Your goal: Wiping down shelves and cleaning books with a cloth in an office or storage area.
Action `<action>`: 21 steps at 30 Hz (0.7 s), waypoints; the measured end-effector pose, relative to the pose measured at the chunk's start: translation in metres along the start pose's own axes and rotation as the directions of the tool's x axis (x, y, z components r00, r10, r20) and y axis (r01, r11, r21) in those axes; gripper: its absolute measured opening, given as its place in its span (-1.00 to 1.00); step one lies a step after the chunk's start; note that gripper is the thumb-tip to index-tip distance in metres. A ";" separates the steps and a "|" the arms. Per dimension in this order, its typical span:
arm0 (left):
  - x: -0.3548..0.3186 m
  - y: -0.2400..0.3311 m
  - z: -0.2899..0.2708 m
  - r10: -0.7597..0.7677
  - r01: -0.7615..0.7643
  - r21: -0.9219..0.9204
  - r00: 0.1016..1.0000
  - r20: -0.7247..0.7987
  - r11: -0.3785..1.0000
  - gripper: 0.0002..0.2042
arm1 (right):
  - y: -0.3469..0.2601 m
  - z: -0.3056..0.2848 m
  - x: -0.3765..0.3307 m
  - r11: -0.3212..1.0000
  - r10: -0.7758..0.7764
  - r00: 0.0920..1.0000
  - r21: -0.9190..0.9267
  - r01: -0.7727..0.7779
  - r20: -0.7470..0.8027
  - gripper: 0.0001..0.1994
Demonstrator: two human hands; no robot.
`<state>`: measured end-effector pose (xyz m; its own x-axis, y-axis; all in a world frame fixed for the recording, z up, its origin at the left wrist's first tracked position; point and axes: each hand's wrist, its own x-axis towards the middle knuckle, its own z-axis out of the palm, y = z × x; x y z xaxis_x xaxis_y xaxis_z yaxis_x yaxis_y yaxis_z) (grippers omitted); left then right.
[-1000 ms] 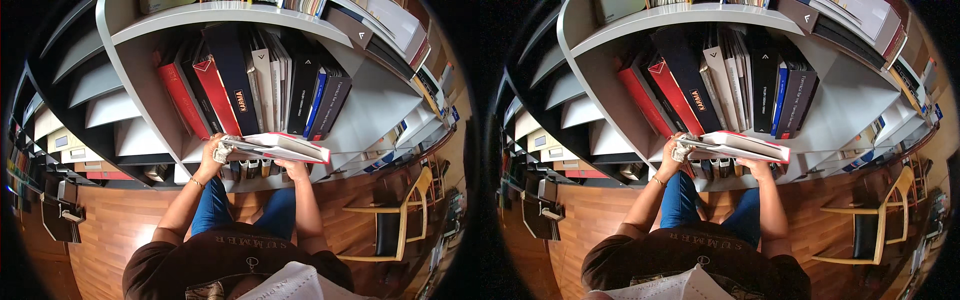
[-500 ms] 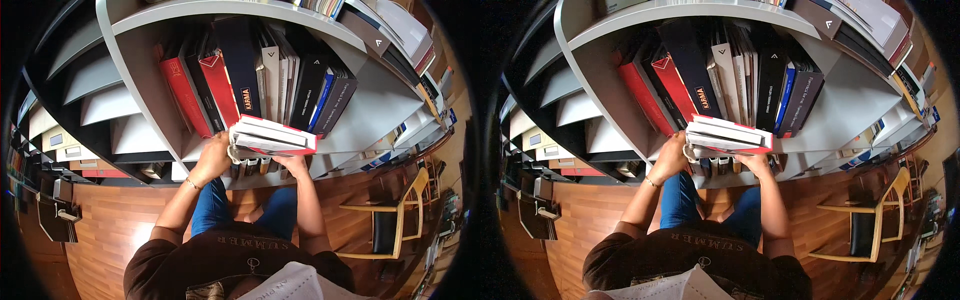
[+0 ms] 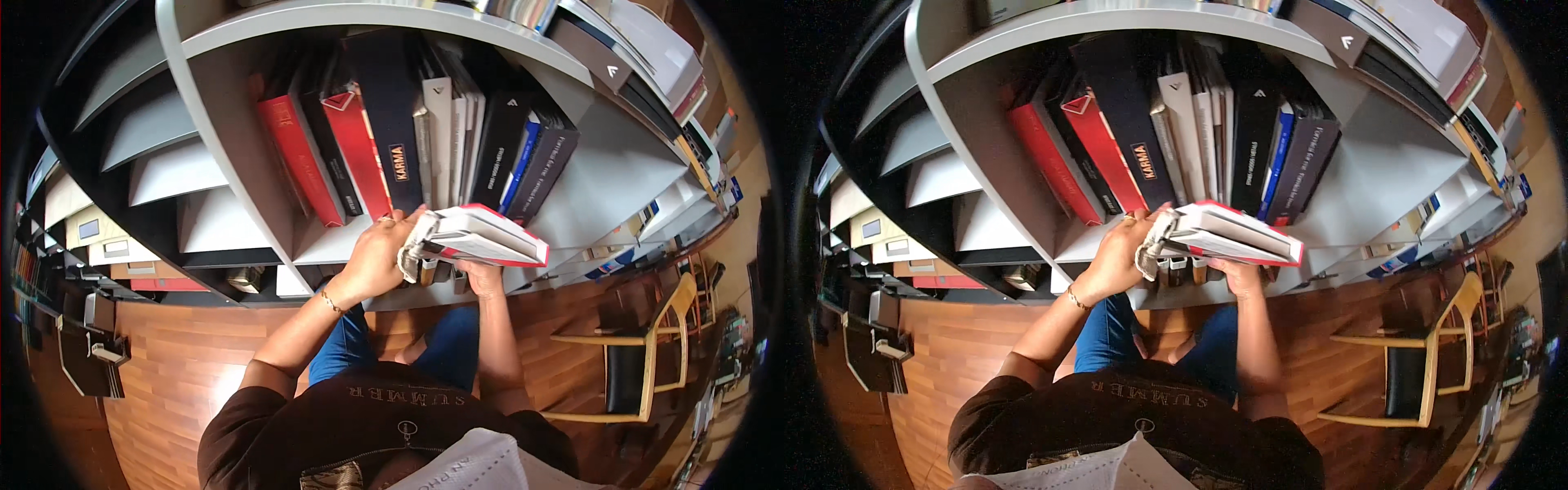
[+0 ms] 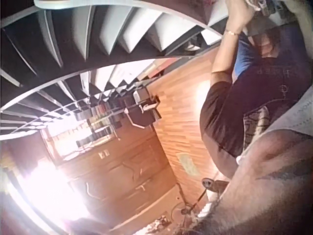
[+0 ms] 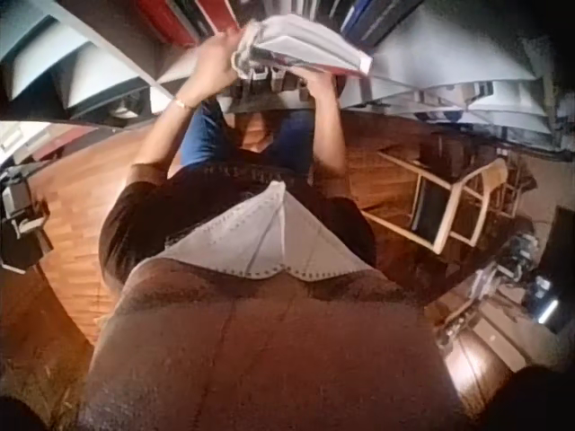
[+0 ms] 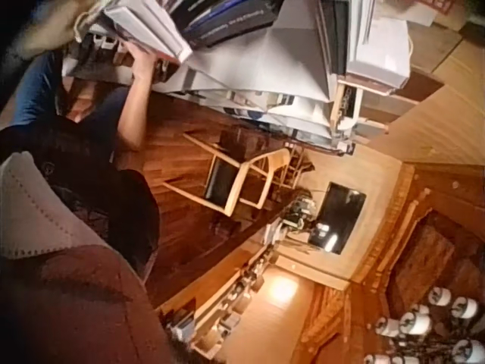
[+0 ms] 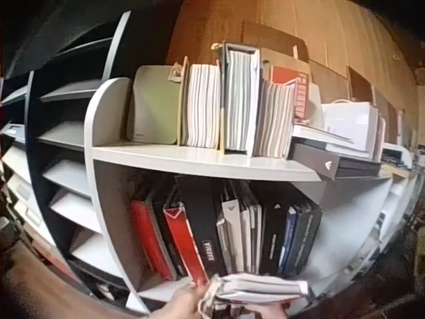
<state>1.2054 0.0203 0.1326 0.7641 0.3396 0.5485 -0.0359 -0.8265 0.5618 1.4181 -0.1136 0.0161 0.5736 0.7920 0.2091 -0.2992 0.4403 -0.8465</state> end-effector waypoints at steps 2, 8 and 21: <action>0.013 0.018 0.006 0.062 -0.059 -0.065 0.997 0.048 0.996 -0.35 | 0.011 -0.014 -0.004 0.993 -0.067 0.996 0.095 0.072 -0.062 -0.08; 0.032 0.042 0.024 0.187 -0.119 -0.474 0.977 0.099 0.873 -0.47 | 0.040 -0.033 -0.034 0.874 -0.138 0.987 0.460 0.160 -0.081 -0.14; 0.041 0.019 0.018 0.110 -0.151 -0.112 0.943 -0.314 0.982 -0.70 | 0.007 -0.089 -0.060 0.680 -0.185 0.921 0.632 0.372 -0.343 -0.32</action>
<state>1.2477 0.0098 0.1545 0.5143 0.3708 0.7733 -0.2230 -0.8129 0.5381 1.4492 -0.1957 -0.0456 0.8452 0.5027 0.1812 -0.4718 0.8613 -0.1888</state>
